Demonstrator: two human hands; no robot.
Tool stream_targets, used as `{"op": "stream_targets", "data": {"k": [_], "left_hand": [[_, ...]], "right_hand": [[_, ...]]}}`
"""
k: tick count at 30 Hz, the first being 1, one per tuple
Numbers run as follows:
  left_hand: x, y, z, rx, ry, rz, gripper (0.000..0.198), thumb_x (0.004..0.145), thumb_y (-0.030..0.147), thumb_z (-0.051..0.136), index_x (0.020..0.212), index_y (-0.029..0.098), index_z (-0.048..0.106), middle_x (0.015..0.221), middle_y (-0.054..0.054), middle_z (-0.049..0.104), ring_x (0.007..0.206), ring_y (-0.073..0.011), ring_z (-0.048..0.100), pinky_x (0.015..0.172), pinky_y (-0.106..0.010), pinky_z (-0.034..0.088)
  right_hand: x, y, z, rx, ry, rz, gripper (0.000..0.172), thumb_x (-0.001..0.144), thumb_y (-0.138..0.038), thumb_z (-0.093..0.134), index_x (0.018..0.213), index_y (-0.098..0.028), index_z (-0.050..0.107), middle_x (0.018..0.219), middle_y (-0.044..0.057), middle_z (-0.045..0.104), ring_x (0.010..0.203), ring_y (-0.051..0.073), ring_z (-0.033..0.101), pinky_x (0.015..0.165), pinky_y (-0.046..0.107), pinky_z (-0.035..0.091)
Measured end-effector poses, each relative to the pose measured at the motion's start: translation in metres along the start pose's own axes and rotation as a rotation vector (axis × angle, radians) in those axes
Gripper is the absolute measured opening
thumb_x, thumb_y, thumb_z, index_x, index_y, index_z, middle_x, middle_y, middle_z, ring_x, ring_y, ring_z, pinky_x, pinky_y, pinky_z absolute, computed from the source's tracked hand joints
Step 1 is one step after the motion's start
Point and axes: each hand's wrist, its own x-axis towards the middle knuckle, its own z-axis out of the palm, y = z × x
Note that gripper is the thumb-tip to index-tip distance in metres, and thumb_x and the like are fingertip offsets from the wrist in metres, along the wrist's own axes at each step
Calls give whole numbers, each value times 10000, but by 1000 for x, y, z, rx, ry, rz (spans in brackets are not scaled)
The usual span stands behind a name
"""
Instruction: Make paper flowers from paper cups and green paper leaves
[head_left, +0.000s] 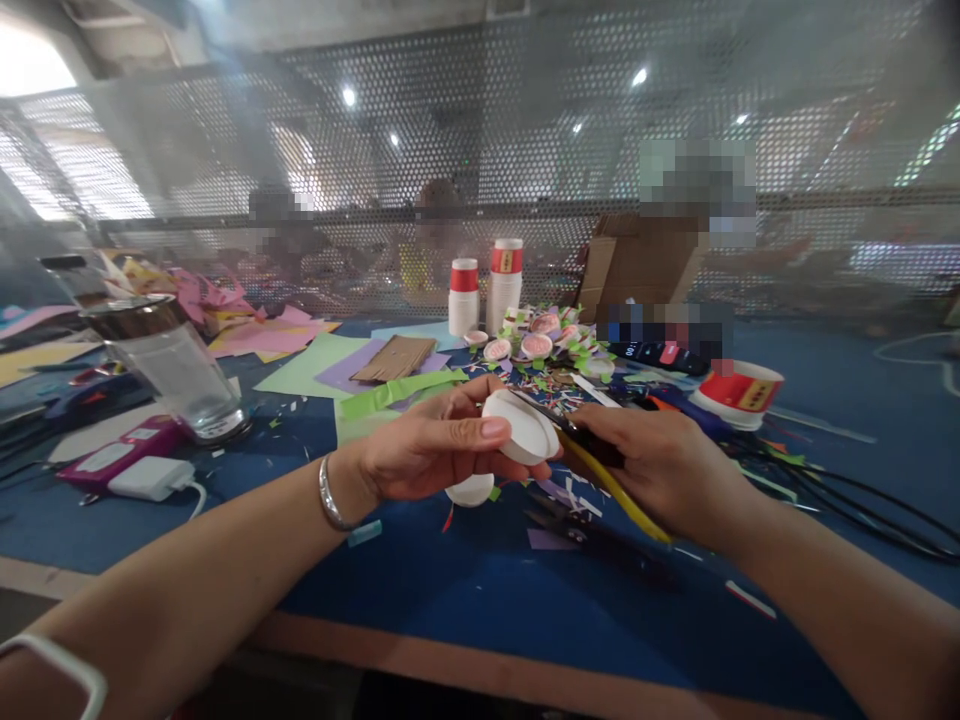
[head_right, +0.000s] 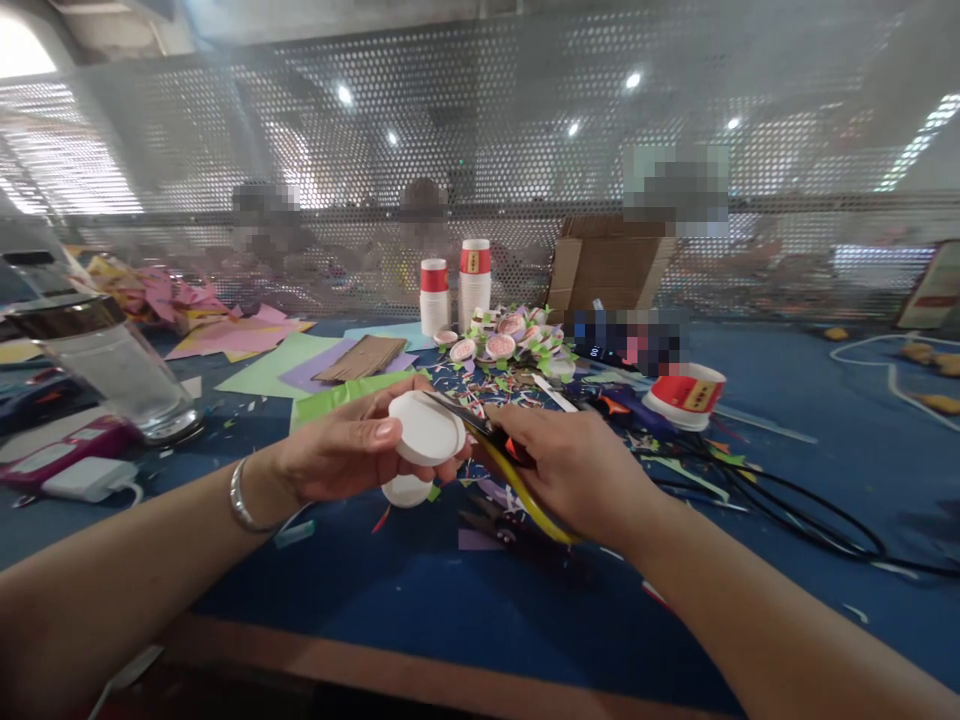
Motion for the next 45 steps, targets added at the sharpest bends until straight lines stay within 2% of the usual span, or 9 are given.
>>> {"op": "stream_targets", "data": {"k": [8, 12, 17, 20, 23, 27, 32, 39, 45], "left_hand": [[0, 2, 0, 15, -4, -21, 367, 851, 382, 825, 1082, 112, 735, 1086, -144, 791, 941, -203, 785, 816, -221, 610], [2, 3, 4, 7, 73, -11, 326, 849, 371, 830, 1033, 118, 742, 1088, -132, 796, 982, -215, 783, 874, -247, 601], [0, 5, 13, 23, 181, 5, 384, 743, 208, 905, 1045, 147, 677, 985, -85, 800, 930, -216, 786, 796, -245, 579], [0, 4, 17, 62, 276, 17, 376, 735, 169, 903, 1015, 147, 653, 964, -68, 796, 898, -194, 783, 806, -244, 568], [0, 3, 17, 70, 314, 39, 328, 761, 195, 891, 959, 152, 633, 944, -56, 791, 891, -195, 785, 844, -273, 569], [0, 4, 14, 103, 287, 15, 371, 766, 196, 893, 1009, 165, 615, 954, -68, 793, 887, -207, 790, 800, -267, 563], [0, 3, 11, 81, 204, -12, 358, 756, 182, 898, 960, 166, 604, 954, -58, 789, 880, -194, 789, 790, -254, 568], [2, 1, 7, 60, 133, -17, 312, 769, 216, 894, 964, 158, 657, 946, -54, 789, 882, -183, 788, 809, -249, 580], [3, 2, 7, 32, 82, 3, 280, 795, 237, 874, 986, 148, 690, 923, -48, 786, 863, -166, 781, 824, -237, 589]], "right_hand": [[-4, 1, 4, -21, -24, 54, 184, 1003, -279, 508, 992, -205, 676, 733, 36, 743, 543, 162, 643, 509, 274, 417], [0, 0, -1, -51, -67, 53, 149, 971, -233, 522, 972, -192, 665, 755, 46, 759, 563, 164, 664, 518, 267, 423], [2, -1, -4, -91, -66, 54, 163, 986, -248, 512, 918, -204, 654, 687, 33, 720, 536, 166, 640, 509, 271, 411], [3, -1, -2, -101, -77, 87, 231, 1026, -305, 497, 861, -221, 635, 651, 23, 691, 512, 162, 614, 497, 272, 402], [4, -1, 0, -103, -72, 100, 301, 1052, -391, 473, 864, -227, 641, 606, 11, 659, 465, 157, 566, 474, 273, 381], [4, 0, -1, -89, -66, 92, 279, 1044, -368, 484, 870, -223, 647, 629, 16, 679, 484, 158, 593, 482, 268, 397], [1, 1, -1, -45, -47, 46, 222, 1027, -311, 499, 907, -213, 658, 739, 48, 747, 582, 179, 679, 534, 272, 442], [-4, 4, 1, -80, -28, 21, 232, 1014, -284, 493, 853, -211, 643, 639, 22, 688, 480, 157, 592, 487, 277, 379], [-2, 2, -3, -90, -57, 26, 179, 996, -241, 515, 912, -203, 668, 674, 29, 720, 521, 161, 641, 504, 266, 406]]}}
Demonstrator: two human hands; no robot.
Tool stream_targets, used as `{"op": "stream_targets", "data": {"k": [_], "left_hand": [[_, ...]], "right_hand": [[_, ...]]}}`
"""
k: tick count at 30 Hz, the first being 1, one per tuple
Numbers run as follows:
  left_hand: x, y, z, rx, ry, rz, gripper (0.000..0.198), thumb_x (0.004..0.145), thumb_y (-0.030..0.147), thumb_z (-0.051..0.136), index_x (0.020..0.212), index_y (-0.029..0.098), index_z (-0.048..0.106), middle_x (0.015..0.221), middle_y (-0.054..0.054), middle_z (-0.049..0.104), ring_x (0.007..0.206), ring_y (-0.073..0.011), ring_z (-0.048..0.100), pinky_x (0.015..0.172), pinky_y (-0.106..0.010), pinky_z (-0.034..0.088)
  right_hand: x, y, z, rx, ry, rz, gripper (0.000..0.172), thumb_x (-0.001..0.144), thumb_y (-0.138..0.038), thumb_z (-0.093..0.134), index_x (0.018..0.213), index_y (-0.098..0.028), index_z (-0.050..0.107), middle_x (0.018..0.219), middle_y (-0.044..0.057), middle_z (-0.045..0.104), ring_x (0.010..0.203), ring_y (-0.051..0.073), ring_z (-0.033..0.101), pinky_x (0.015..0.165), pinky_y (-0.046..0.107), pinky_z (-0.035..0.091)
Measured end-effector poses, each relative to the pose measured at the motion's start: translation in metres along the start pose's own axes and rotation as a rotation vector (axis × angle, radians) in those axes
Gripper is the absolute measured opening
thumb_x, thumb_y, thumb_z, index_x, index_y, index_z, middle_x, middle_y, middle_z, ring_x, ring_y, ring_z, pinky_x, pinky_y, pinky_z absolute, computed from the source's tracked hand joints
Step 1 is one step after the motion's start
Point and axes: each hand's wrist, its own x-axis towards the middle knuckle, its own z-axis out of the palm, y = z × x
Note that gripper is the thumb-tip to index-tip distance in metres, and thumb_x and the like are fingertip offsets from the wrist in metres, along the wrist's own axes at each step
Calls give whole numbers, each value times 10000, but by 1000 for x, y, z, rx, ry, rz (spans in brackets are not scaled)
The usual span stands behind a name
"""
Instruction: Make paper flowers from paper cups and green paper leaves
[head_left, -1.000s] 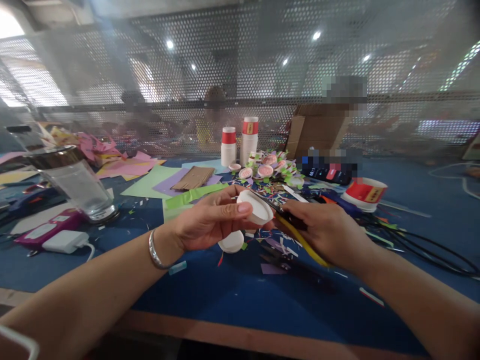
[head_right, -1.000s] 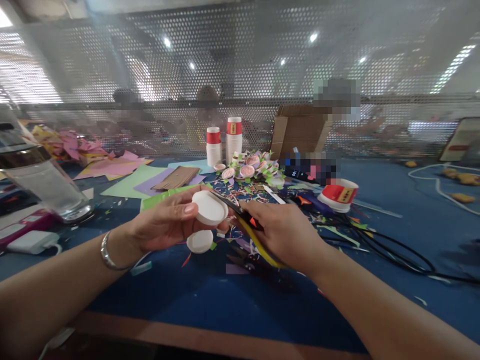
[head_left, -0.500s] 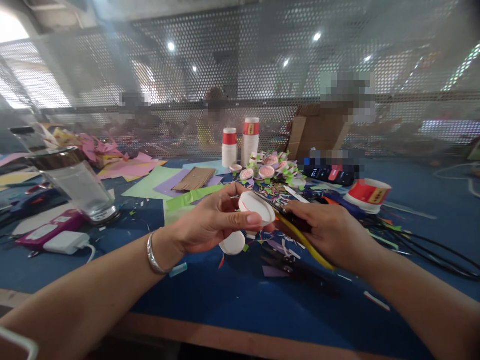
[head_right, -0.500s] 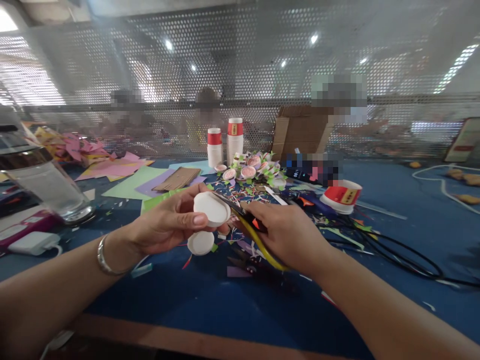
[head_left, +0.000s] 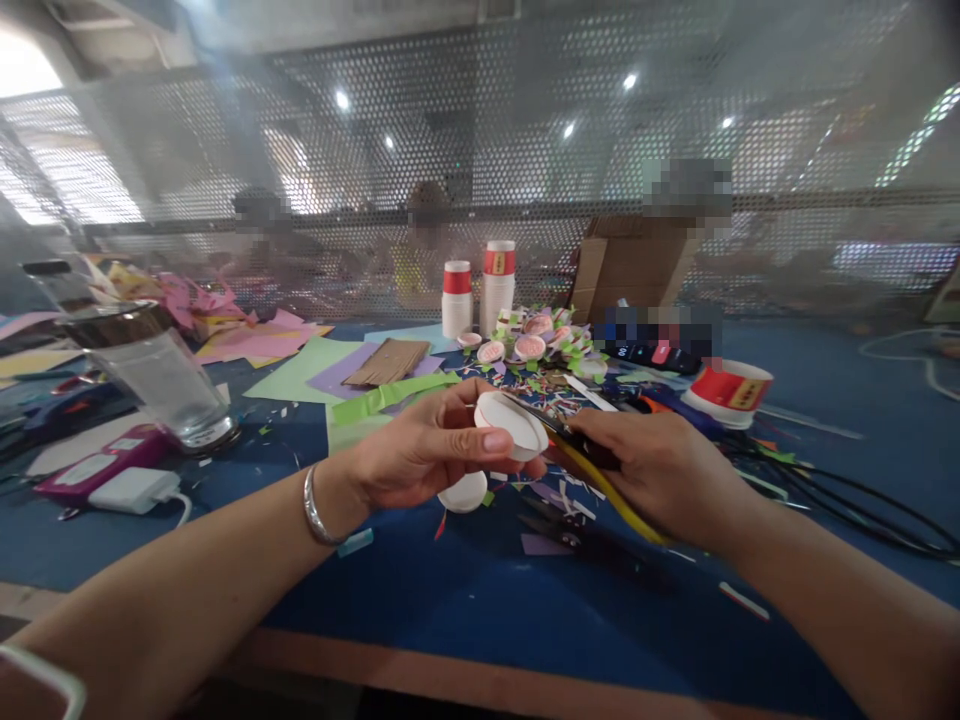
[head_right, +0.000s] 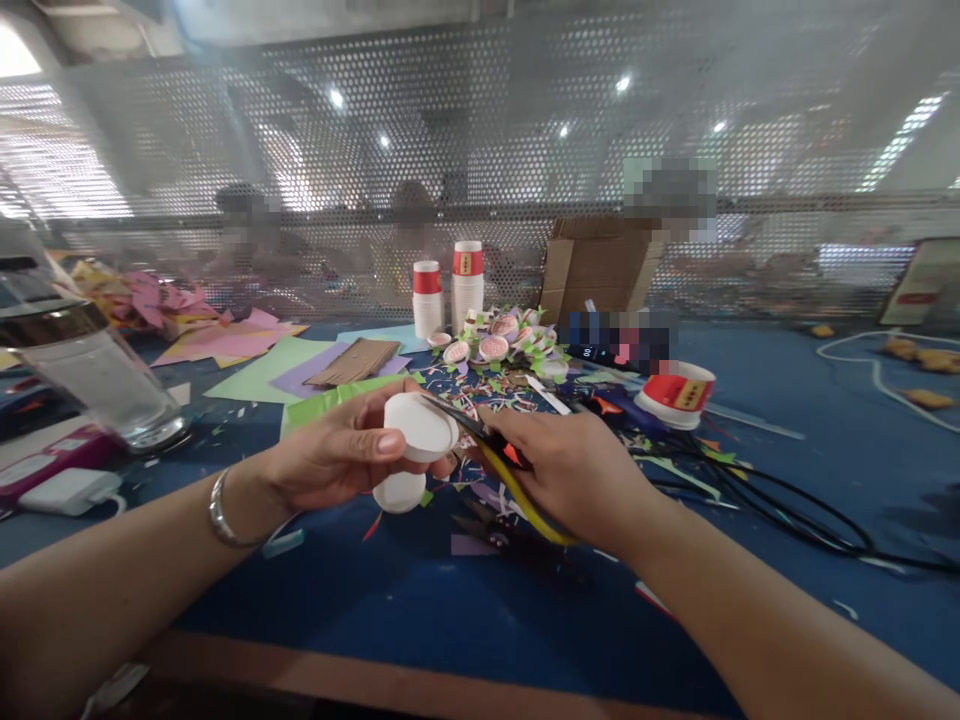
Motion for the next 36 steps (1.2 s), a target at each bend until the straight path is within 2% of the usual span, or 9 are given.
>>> {"op": "stream_targets", "data": {"k": [6, 12, 18, 22, 27, 32, 34, 36], "left_hand": [[0, -2, -5, -37, -17, -17, 288, 789, 222, 874, 987, 144, 681, 948, -61, 786, 883, -194, 785, 846, -272, 602], [1, -2, -7, -10, -39, -18, 285, 801, 252, 871, 1000, 139, 700, 944, -79, 788, 877, -182, 782, 812, -241, 604], [2, -2, -9, 20, -65, -12, 267, 827, 271, 854, 1017, 151, 710, 960, -78, 800, 879, -169, 792, 775, -198, 610], [1, -1, -11, 15, -69, -17, 275, 836, 287, 849, 1023, 147, 703, 964, -80, 804, 889, -174, 796, 779, -198, 616], [0, -3, -8, 4, -36, -36, 311, 833, 331, 853, 1030, 127, 726, 1011, -102, 794, 896, -183, 791, 784, -204, 616], [0, -6, -2, 34, -68, -95, 379, 805, 348, 875, 1063, 130, 702, 1014, -99, 764, 946, -210, 780, 806, -244, 623], [0, -6, -1, 52, -41, -90, 388, 784, 325, 890, 1054, 147, 674, 999, -82, 757, 934, -211, 778, 798, -261, 622], [1, -4, -1, 84, 31, -60, 433, 759, 298, 904, 1071, 173, 630, 979, -60, 751, 912, -209, 776, 791, -285, 623]], "right_hand": [[0, 1, 0, 1, 3, -12, 181, 1008, -261, 516, 971, -196, 681, 711, 40, 740, 531, 164, 647, 501, 269, 404], [-2, 2, 1, -19, -2, -35, 192, 1000, -200, 493, 898, -191, 656, 684, 46, 724, 570, 180, 681, 521, 279, 415], [0, 2, 2, -24, 15, -39, 196, 1016, -228, 489, 976, -176, 674, 749, 63, 768, 618, 193, 715, 533, 286, 439], [-1, 4, 3, 1, -14, -13, 195, 1009, -226, 494, 946, -181, 673, 735, 52, 754, 601, 184, 700, 524, 288, 430], [-5, 4, 6, 9, -21, 40, 234, 1009, -247, 475, 846, -209, 639, 651, 22, 701, 494, 150, 603, 507, 280, 387], [-2, 0, 6, -27, -26, 11, 197, 983, -201, 486, 910, -186, 668, 691, 43, 728, 561, 169, 659, 522, 271, 399], [0, 1, 5, -36, -22, 45, 201, 977, -204, 487, 916, -190, 679, 711, 52, 740, 593, 185, 682, 535, 276, 414], [3, 1, 4, -31, -24, 105, 247, 1002, -284, 487, 867, -198, 675, 725, 62, 747, 612, 199, 695, 541, 283, 424]]}}
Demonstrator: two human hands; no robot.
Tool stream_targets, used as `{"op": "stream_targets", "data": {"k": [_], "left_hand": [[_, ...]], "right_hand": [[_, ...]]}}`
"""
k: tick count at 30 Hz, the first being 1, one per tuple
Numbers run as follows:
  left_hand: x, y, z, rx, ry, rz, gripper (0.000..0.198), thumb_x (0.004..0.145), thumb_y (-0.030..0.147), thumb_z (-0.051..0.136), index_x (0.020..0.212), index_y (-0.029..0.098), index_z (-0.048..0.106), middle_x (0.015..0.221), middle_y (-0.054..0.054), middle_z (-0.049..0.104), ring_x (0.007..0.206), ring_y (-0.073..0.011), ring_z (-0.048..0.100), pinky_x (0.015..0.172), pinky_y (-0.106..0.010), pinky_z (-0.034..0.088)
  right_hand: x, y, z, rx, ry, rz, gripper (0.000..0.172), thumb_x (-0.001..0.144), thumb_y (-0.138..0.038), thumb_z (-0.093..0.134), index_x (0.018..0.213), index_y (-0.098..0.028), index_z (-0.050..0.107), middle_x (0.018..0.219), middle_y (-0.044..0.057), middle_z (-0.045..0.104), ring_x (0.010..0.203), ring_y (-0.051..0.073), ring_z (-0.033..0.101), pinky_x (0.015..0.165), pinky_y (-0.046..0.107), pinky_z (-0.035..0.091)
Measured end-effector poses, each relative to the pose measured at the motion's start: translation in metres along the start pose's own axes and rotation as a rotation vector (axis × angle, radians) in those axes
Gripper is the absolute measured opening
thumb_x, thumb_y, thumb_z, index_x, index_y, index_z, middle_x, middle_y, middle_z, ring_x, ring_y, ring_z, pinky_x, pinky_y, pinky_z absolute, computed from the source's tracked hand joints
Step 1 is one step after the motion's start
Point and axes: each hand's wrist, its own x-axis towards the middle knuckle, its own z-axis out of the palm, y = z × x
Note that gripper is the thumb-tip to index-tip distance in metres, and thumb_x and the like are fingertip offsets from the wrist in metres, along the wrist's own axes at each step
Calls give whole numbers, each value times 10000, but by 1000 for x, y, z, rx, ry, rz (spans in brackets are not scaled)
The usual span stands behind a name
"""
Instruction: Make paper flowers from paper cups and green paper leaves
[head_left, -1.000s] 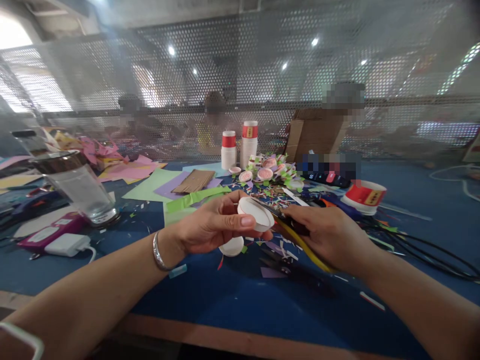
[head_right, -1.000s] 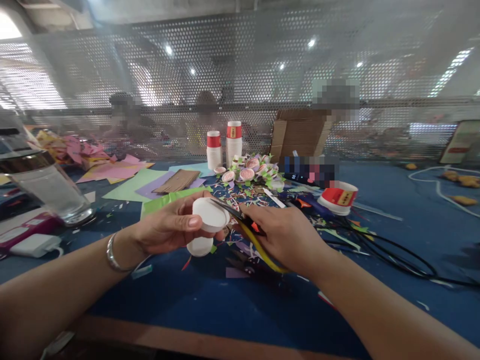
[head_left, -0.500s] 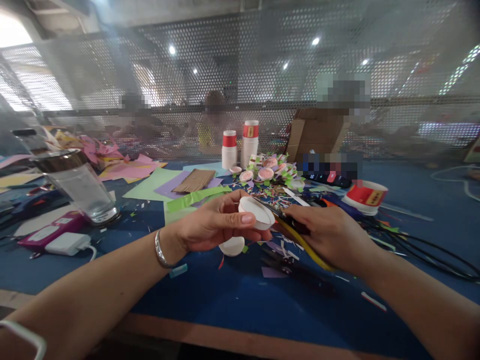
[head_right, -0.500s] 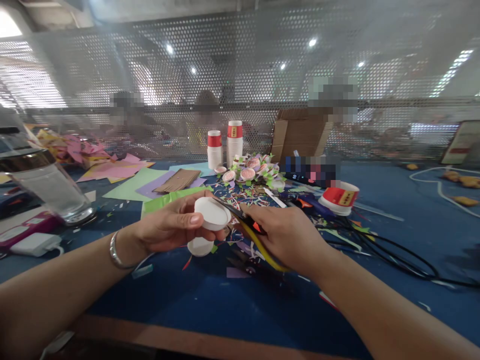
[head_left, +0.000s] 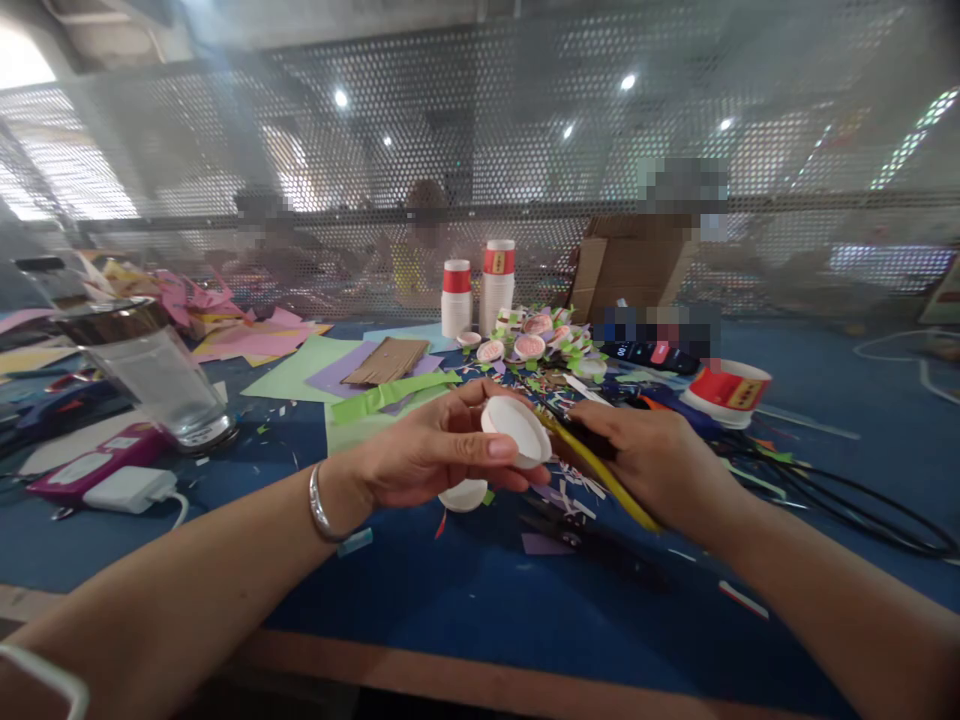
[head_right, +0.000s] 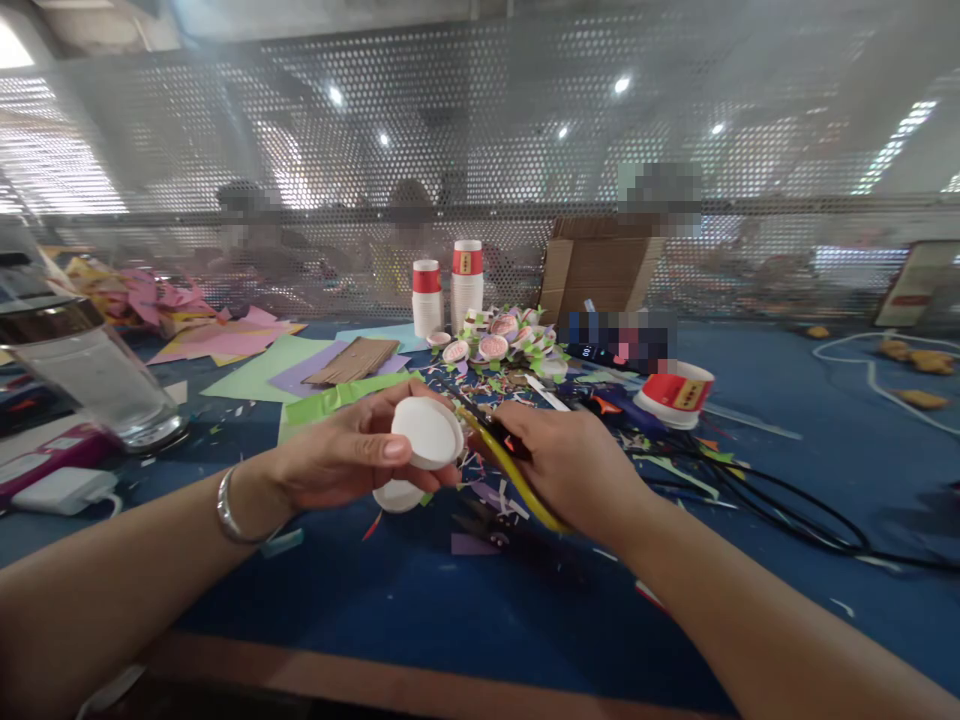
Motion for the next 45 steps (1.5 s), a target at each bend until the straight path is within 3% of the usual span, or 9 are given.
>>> {"op": "stream_targets", "data": {"k": [6, 9, 13, 18, 21, 24, 31, 38, 45], "left_hand": [[9, -7, -8, 363, 437, 192, 634, 618, 251, 953, 1069, 211, 510, 946, 17, 649, 738, -130, 700, 648, -258, 572], [11, -11, -12, 550, 555, 187, 658, 598, 341, 945, 1053, 218, 485, 966, 4, 637, 687, -121, 661, 585, -264, 523], [10, -8, -16, 772, 636, 192, 658, 592, 450, 937, 1015, 219, 489, 937, -8, 648, 656, -121, 620, 554, -274, 478], [8, -3, -22, 855, 603, 275, 520, 727, 480, 872, 1007, 210, 527, 952, -24, 661, 681, -110, 607, 581, -274, 471], [8, 0, -25, 744, 559, 328, 463, 761, 430, 852, 1019, 205, 540, 979, -26, 653, 715, -104, 597, 621, -277, 482], [7, 4, -27, 677, 487, 316, 495, 723, 389, 878, 1032, 197, 542, 968, -17, 652, 765, -114, 611, 672, -282, 500], [-1, 15, -28, 716, 342, 131, 563, 665, 302, 915, 1067, 186, 539, 927, -11, 654, 831, -150, 637, 719, -306, 526], [-4, 19, -26, 695, 247, 39, 621, 651, 253, 915, 1122, 184, 515, 1136, -82, 661, 879, -172, 680, 748, -330, 536], [1, 15, -31, 713, 416, 187, 432, 766, 280, 833, 1097, 179, 573, 1086, -70, 672, 910, -165, 656, 791, -324, 540]], "right_hand": [[5, -6, -3, 160, 2, 160, 617, 1032, -683, 358, 721, -208, 602, 574, 26, 637, 490, 146, 553, 490, 265, 383], [5, -9, -2, 195, 28, 181, 681, 1000, -764, 345, 727, -200, 613, 592, 28, 637, 505, 135, 526, 487, 259, 374], [3, -9, 1, 181, 14, 209, 634, 1015, -715, 393, 763, -191, 646, 637, 35, 661, 546, 144, 564, 517, 266, 392], [3, -4, 4, 35, -245, 252, 395, 994, -529, 524, 983, -203, 747, 786, 72, 777, 653, 219, 702, 566, 291, 438], [4, -5, 6, -93, -462, 262, 376, 989, -483, 540, 1078, -188, 755, 911, 127, 805, 783, 292, 750, 629, 336, 472], [5, -9, 6, -162, -567, 255, 379, 1005, -482, 537, 1107, -185, 748, 936, 132, 804, 834, 306, 753, 665, 350, 475], [7, -14, 0, -181, -626, 253, 358, 1006, -448, 563, 1188, -197, 741, 1075, 117, 810, 930, 303, 761, 734, 356, 513], [2, -10, -2, -115, -587, 215, 364, 970, -391, 608, 1226, -174, 750, 1051, 135, 813, 858, 283, 766, 686, 349, 534], [-2, -4, -9, -76, -541, 182, 316, 876, -293, 714, 1173, -200, 771, 827, 72, 787, 692, 241, 731, 607, 316, 495]]}}
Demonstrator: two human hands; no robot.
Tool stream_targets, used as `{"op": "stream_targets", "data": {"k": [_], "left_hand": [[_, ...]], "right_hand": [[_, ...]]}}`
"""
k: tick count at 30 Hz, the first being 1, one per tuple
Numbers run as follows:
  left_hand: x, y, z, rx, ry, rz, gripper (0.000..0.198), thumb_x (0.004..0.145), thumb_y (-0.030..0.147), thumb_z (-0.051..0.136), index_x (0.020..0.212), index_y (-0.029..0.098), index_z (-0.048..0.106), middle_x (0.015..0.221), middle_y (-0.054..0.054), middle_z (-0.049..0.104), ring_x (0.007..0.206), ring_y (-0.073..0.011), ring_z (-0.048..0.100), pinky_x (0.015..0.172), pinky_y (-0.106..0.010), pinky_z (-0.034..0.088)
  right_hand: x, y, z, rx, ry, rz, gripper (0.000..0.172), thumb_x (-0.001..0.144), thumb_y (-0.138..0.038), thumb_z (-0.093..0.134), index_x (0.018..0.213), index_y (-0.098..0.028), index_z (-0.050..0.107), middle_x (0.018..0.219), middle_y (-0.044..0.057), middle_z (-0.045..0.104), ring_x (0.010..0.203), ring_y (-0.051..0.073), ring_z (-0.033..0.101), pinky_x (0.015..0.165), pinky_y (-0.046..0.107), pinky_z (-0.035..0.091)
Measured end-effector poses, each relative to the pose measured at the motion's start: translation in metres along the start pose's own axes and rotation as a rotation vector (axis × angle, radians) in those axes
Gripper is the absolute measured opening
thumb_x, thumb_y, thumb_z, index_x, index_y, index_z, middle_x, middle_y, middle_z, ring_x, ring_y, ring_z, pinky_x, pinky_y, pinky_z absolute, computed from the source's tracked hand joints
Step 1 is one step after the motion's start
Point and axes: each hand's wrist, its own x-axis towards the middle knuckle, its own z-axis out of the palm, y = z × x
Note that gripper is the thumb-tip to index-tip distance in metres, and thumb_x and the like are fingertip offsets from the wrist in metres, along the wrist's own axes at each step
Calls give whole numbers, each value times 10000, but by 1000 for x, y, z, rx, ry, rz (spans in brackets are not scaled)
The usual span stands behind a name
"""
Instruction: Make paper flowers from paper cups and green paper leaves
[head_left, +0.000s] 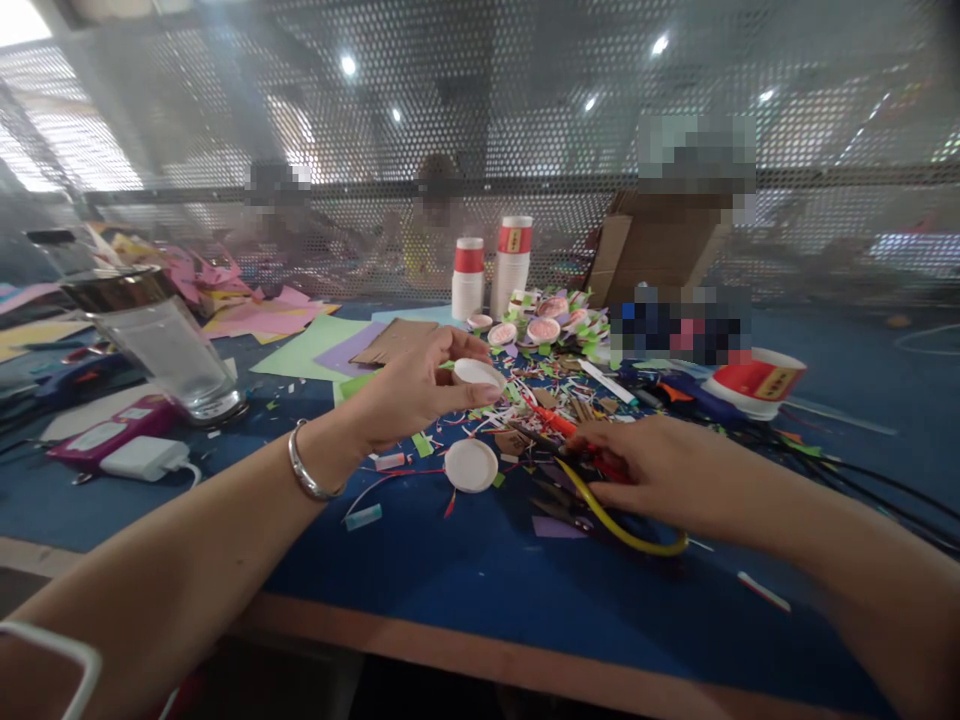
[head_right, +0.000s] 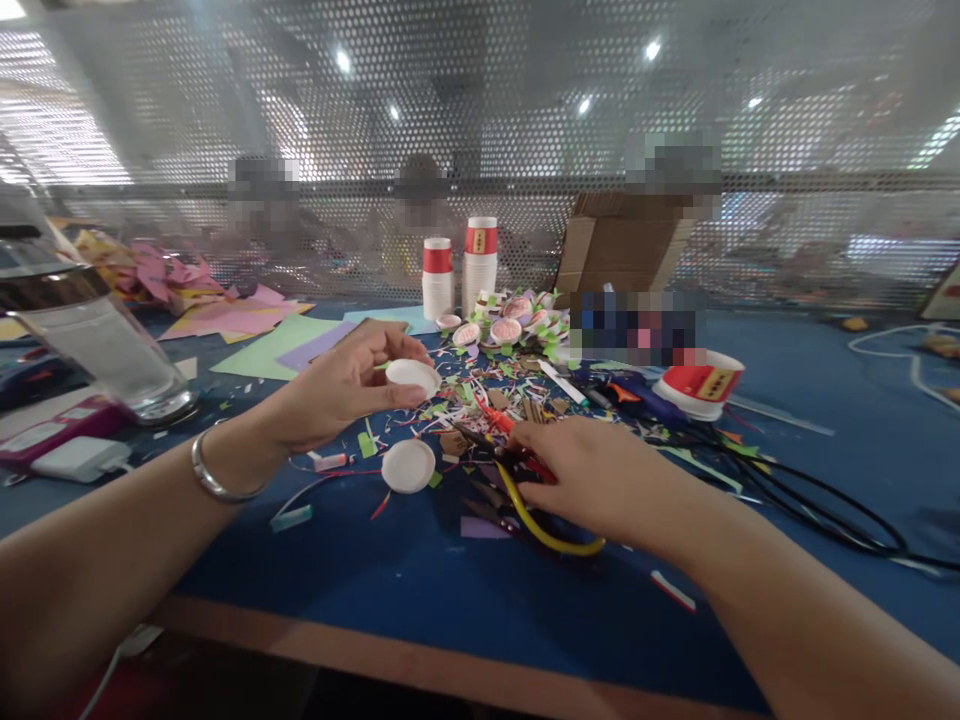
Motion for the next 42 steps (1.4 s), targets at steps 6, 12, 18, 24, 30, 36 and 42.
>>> {"op": "stream_targets", "data": {"k": [6, 12, 18, 24, 30, 36, 42], "left_hand": [[6, -14, 0, -63, 176, 6, 583, 685, 214, 858, 1162, 182, 524, 1082, -72, 661, 923, -192, 660, 819, -374, 574], [7, -20, 2, 20, 179, 119, 672, 687, 226, 852, 1261, 182, 505, 1195, -112, 647, 1074, -228, 643, 898, -392, 557], [8, -21, 4, 114, 209, 209, 586, 672, 217, 868, 1164, 193, 549, 1265, -117, 618, 1149, -246, 616, 853, -345, 575], [7, -18, 2, 157, 200, 215, 602, 685, 161, 842, 1207, 198, 544, 1267, -110, 623, 1185, -257, 608, 858, -346, 569], [7, -19, -1, 157, 152, 212, 618, 667, 187, 845, 1205, 195, 542, 1285, -125, 629, 1146, -249, 628, 875, -357, 561], [5, -15, 5, -30, 15, 4, 632, 689, 187, 805, 1250, 194, 513, 1196, -94, 645, 955, -195, 655, 837, -375, 573], [8, -25, 4, 257, 195, 190, 538, 731, 152, 754, 1221, 189, 534, 1294, -114, 609, 1110, -235, 609, 913, -387, 531]], "right_hand": [[-6, 6, -3, -30, 132, -9, 417, 876, -382, 734, 1238, -176, 760, 948, 125, 811, 829, 333, 769, 693, 417, 562], [3, -31, 0, 206, 374, -286, 200, 978, -266, 637, 1127, -203, 755, 1067, 88, 796, 938, 243, 757, 792, 351, 580], [20, -63, 12, 72, 191, -412, 193, 995, -222, 606, 1128, -166, 734, 1035, 105, 738, 922, 259, 710, 764, 378, 551], [27, -64, 16, -10, 178, -493, 190, 1003, -144, 553, 1026, -157, 741, 950, 89, 714, 843, 234, 670, 688, 339, 496], [20, -52, 4, 146, 590, -499, 201, 1037, -182, 534, 978, -126, 718, 930, 104, 722, 856, 221, 674, 751, 338, 515], [17, -40, 5, 214, 659, -412, 170, 1024, -194, 559, 943, -141, 699, 884, 96, 716, 813, 207, 661, 732, 331, 517], [15, -34, 14, 299, 423, -409, 169, 1030, -227, 556, 1008, -183, 717, 958, 84, 751, 898, 223, 694, 799, 352, 542]]}}
